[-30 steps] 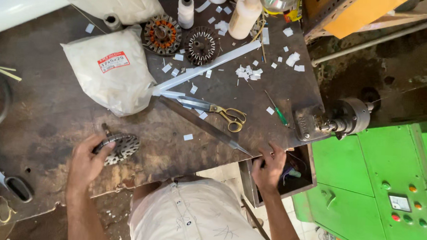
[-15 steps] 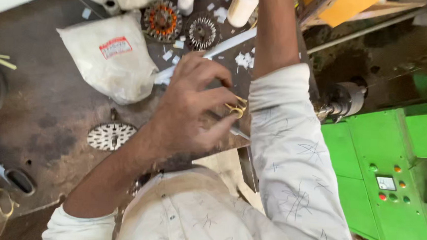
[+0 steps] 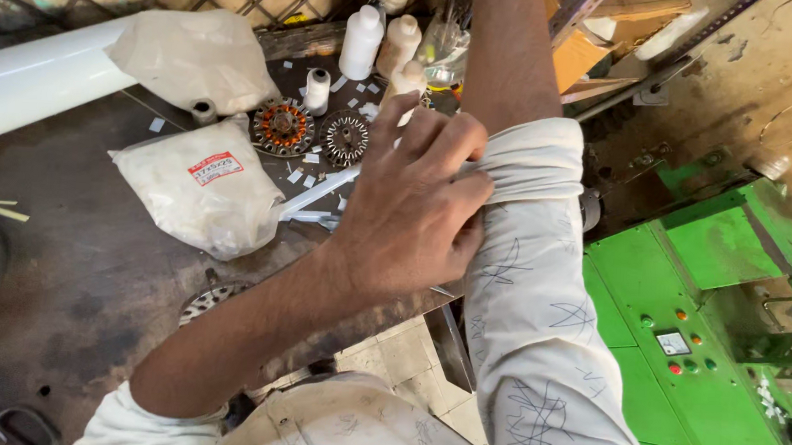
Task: The person files a small metal component on a workbench using a metal file, then picks up a circular metal part and inserts small white plastic pieces into its slots. The person handles the parts by hand and uses a file for smoothing.
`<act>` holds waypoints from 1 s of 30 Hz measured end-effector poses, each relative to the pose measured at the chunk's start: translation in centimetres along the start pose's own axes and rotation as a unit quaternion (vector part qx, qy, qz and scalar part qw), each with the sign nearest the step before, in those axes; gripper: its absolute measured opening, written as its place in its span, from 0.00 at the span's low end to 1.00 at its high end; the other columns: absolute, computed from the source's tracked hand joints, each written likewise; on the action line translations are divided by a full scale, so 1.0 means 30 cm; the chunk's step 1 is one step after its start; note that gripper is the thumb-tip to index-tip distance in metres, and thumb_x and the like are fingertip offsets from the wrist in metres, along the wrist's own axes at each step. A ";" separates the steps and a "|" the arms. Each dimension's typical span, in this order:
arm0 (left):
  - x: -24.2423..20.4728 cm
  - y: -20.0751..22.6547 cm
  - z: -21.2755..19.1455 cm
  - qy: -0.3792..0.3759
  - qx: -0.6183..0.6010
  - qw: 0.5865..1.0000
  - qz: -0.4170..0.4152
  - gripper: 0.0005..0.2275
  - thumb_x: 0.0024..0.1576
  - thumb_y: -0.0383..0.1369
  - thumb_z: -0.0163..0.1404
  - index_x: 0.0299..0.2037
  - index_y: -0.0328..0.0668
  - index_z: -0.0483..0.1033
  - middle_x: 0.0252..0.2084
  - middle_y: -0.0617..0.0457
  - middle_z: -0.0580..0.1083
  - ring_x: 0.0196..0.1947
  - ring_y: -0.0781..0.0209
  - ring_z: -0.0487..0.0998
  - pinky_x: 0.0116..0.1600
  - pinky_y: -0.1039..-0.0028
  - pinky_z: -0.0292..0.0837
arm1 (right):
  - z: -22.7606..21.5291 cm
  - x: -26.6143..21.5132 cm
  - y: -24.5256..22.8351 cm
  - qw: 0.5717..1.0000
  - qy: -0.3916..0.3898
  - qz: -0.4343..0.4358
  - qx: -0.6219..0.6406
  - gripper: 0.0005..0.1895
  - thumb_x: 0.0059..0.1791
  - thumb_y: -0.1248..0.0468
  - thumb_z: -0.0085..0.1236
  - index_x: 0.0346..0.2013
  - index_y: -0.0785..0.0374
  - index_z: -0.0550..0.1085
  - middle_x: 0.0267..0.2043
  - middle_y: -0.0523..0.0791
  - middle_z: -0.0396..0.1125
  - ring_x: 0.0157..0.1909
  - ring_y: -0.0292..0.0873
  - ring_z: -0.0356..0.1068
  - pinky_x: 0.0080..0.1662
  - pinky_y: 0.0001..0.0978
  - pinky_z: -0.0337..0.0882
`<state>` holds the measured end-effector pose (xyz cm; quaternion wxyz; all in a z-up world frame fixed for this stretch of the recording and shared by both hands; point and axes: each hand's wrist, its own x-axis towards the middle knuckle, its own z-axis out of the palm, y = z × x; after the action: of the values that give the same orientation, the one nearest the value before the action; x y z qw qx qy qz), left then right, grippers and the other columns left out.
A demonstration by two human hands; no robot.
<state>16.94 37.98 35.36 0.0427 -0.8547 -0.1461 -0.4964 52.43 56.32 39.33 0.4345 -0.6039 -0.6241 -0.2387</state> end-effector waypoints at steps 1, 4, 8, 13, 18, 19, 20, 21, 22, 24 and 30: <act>-0.009 0.001 0.007 0.004 -0.012 1.000 0.001 0.08 0.46 0.33 0.62 0.31 0.39 0.79 0.48 0.50 0.65 0.54 0.53 0.64 0.72 0.45 0.49 | 0.020 0.000 -0.006 1.000 -0.004 0.009 -0.018 0.12 0.46 0.76 0.56 0.43 0.70 0.79 0.43 0.56 0.71 0.43 0.52 0.73 0.45 0.40 0.76; -0.048 0.015 0.025 0.026 -0.045 0.999 0.006 0.07 0.49 0.33 0.60 0.32 0.40 0.79 0.49 0.50 0.65 0.55 0.54 0.65 0.73 0.45 0.50 | 0.132 0.004 -0.020 0.998 -0.039 0.030 -0.049 0.12 0.47 0.76 0.56 0.43 0.69 0.80 0.42 0.56 0.72 0.41 0.52 0.73 0.45 0.41 0.75; -0.174 0.057 0.004 0.057 -0.145 0.988 -0.008 0.09 0.52 0.37 0.58 0.35 0.42 0.78 0.51 0.49 0.66 0.58 0.52 0.65 0.72 0.47 0.53 | 0.363 0.021 -0.020 0.991 -0.119 0.013 -0.056 0.12 0.47 0.75 0.56 0.44 0.69 0.80 0.40 0.57 0.72 0.40 0.53 0.73 0.44 0.42 0.75; -0.268 0.163 0.026 0.065 -0.220 0.972 -0.045 0.09 0.50 0.38 0.57 0.34 0.44 0.76 0.52 0.51 0.67 0.56 0.54 0.66 0.71 0.50 0.56 | 0.582 0.005 -0.142 0.983 -0.168 -0.039 -0.055 0.12 0.48 0.75 0.56 0.44 0.69 0.81 0.38 0.57 0.73 0.38 0.53 0.73 0.44 0.44 0.74; -0.445 0.116 0.115 -0.078 -0.171 0.977 -0.098 0.12 0.47 0.40 0.59 0.37 0.45 0.78 0.51 0.48 0.67 0.60 0.50 0.67 0.73 0.40 0.51 | 0.677 -0.395 -0.482 0.937 -0.199 -0.259 0.123 0.12 0.48 0.74 0.57 0.45 0.68 0.81 0.36 0.57 0.74 0.36 0.54 0.73 0.43 0.45 0.73; -0.525 0.081 0.108 -0.069 -0.149 0.977 -0.133 0.13 0.49 0.41 0.60 0.39 0.46 0.78 0.52 0.49 0.67 0.61 0.50 0.67 0.71 0.40 0.51 | 0.687 -0.523 -0.536 0.899 -0.355 -0.183 0.179 0.17 0.45 0.77 0.48 0.42 0.66 0.82 0.38 0.56 0.75 0.36 0.53 0.74 0.43 0.42 0.73; -0.618 0.038 0.090 -0.061 -0.128 0.976 -0.168 0.15 0.50 0.42 0.60 0.42 0.47 0.78 0.54 0.49 0.67 0.63 0.50 0.66 0.70 0.40 0.50 | 0.685 -0.657 -0.570 0.872 -0.429 -0.102 0.214 0.12 0.46 0.75 0.52 0.41 0.69 0.79 0.37 0.56 0.74 0.39 0.52 0.75 0.42 0.42 0.72; -0.706 -0.017 0.063 -0.021 -0.081 0.971 -0.223 0.17 0.50 0.44 0.62 0.46 0.48 0.79 0.55 0.46 0.67 0.61 0.44 0.64 0.71 0.41 0.49 | 0.724 -0.760 -0.624 0.858 -0.454 -0.109 0.212 0.12 0.45 0.76 0.51 0.39 0.70 0.79 0.39 0.57 0.73 0.41 0.53 0.75 0.46 0.42 0.73; -0.790 -0.080 0.030 -0.043 0.014 0.959 -0.279 0.20 0.47 0.44 0.63 0.46 0.45 0.78 0.55 0.46 0.69 0.62 0.45 0.65 0.69 0.41 0.48 | 0.743 -0.864 -0.650 0.848 -0.455 -0.116 0.246 0.16 0.44 0.78 0.47 0.40 0.68 0.80 0.43 0.56 0.74 0.44 0.56 0.74 0.49 0.43 0.72; -0.955 -0.129 -0.033 -0.030 0.106 0.902 -0.418 0.22 0.51 0.46 0.63 0.50 0.42 0.78 0.58 0.43 0.69 0.63 0.43 0.65 0.69 0.44 0.49 | 0.770 -1.042 -0.655 0.831 -0.440 -0.156 0.303 0.17 0.43 0.79 0.45 0.40 0.68 0.78 0.47 0.55 0.74 0.51 0.57 0.74 0.56 0.43 0.72; -1.135 -0.111 -0.008 0.025 0.070 0.795 -0.602 0.30 0.54 0.41 0.59 0.66 0.38 0.68 0.63 0.37 0.68 0.63 0.37 0.68 0.65 0.46 0.63 | 0.903 -1.105 -0.695 0.911 -0.288 -0.146 0.256 0.03 0.48 0.76 0.53 0.34 0.72 0.74 0.41 0.56 0.68 0.46 0.61 0.69 0.50 0.52 0.70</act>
<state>-0.07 34.05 5.93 -0.2015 -0.5759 -0.6644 -0.4315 21.95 57.23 2.76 0.3358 -0.4163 -0.8433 0.0528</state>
